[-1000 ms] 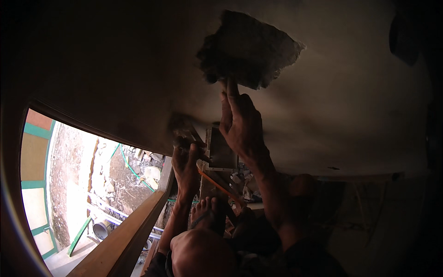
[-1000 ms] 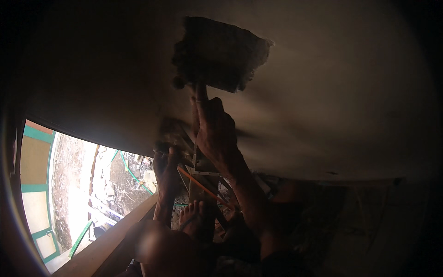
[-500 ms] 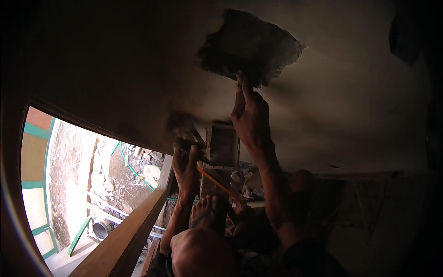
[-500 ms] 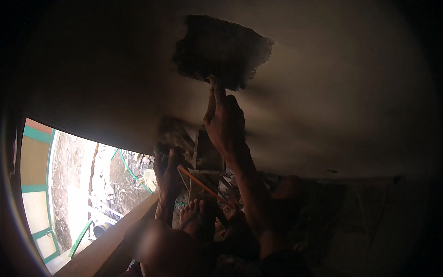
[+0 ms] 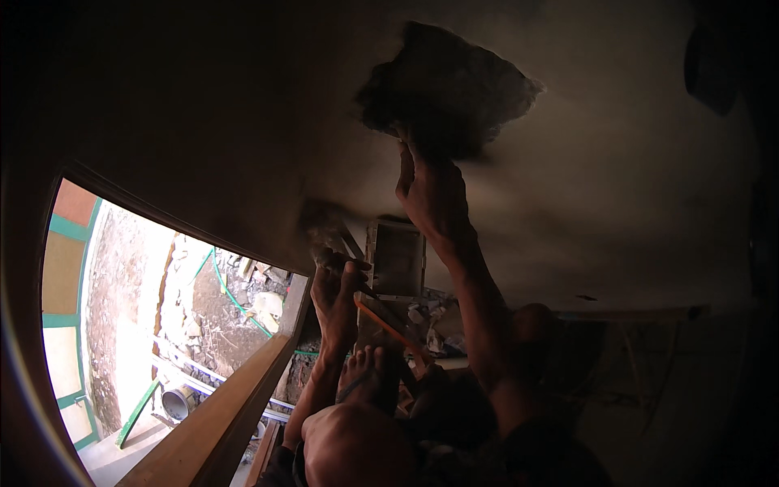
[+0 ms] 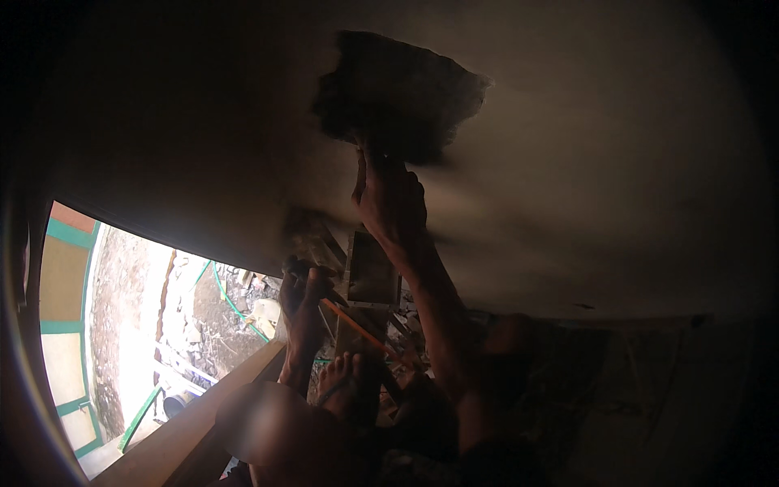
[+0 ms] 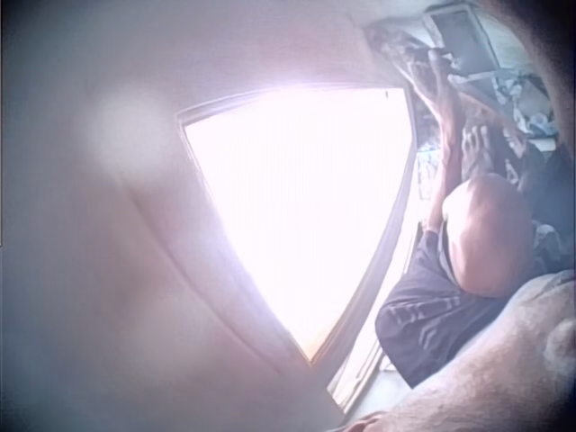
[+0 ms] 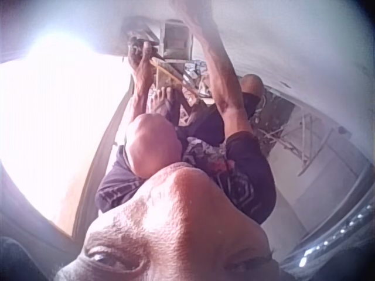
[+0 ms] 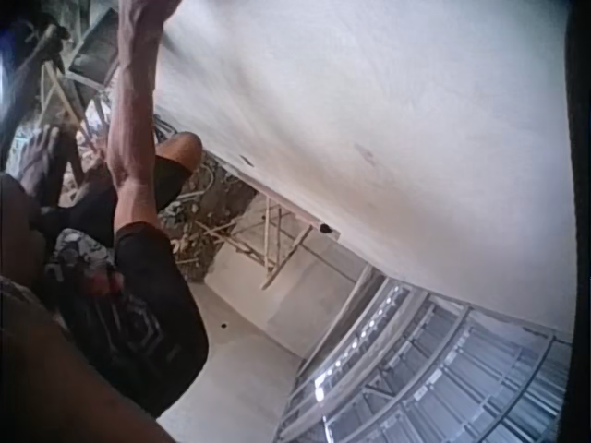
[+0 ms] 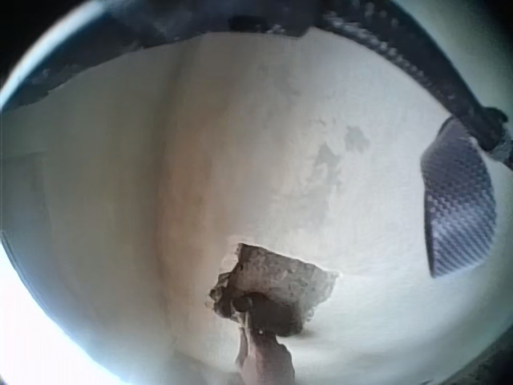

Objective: The person uses a hammer and chisel to break away plaster from a ceiling to create a square opening. They then insert a plastic electrical box into the hole and tap it into place.

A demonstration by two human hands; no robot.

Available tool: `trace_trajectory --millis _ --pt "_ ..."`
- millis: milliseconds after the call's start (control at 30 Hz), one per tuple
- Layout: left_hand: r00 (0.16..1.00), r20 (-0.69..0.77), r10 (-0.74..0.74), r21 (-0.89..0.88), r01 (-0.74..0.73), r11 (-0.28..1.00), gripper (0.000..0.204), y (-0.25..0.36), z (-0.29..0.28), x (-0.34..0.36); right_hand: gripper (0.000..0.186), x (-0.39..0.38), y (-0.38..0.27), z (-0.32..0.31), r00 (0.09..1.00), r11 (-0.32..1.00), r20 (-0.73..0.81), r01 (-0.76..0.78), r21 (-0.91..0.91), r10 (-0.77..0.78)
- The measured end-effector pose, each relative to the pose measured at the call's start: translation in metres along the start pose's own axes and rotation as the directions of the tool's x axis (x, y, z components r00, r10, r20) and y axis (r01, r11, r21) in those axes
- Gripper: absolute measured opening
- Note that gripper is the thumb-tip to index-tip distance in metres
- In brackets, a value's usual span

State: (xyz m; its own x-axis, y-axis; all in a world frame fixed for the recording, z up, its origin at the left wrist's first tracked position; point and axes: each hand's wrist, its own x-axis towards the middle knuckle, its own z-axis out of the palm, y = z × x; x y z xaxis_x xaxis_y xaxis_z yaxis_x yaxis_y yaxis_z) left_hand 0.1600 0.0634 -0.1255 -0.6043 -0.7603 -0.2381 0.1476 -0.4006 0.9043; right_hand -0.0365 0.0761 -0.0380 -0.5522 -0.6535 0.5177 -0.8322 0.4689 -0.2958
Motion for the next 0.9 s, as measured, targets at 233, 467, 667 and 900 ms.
trace_trajectory --millis 233,467,667,900 --pt "0.999 -0.034 0.004 0.002 -0.004 1.000 0.022 0.005 -0.005 -0.004 0.056 -0.007 -0.023 0.000 0.997 0.992 -0.021 0.075 0.106 -0.073" --pt "0.999 -0.028 0.025 0.036 -0.024 0.999 0.023 -0.003 -0.009 -0.004 0.055 -0.024 -0.022 0.008 0.998 0.996 0.049 0.043 0.073 -0.046" --pt "0.997 -0.055 0.062 -0.054 -0.065 0.996 0.020 -0.011 -0.006 -0.011 0.042 -0.026 -0.020 -0.009 0.997 0.988 -0.010 0.083 0.129 -0.082" --pt "0.991 0.087 -0.103 -0.198 0.118 0.973 0.023 0.028 -0.002 0.006 0.037 -0.040 -0.035 -0.011 1.000 0.863 -0.029 0.016 0.505 -0.002"
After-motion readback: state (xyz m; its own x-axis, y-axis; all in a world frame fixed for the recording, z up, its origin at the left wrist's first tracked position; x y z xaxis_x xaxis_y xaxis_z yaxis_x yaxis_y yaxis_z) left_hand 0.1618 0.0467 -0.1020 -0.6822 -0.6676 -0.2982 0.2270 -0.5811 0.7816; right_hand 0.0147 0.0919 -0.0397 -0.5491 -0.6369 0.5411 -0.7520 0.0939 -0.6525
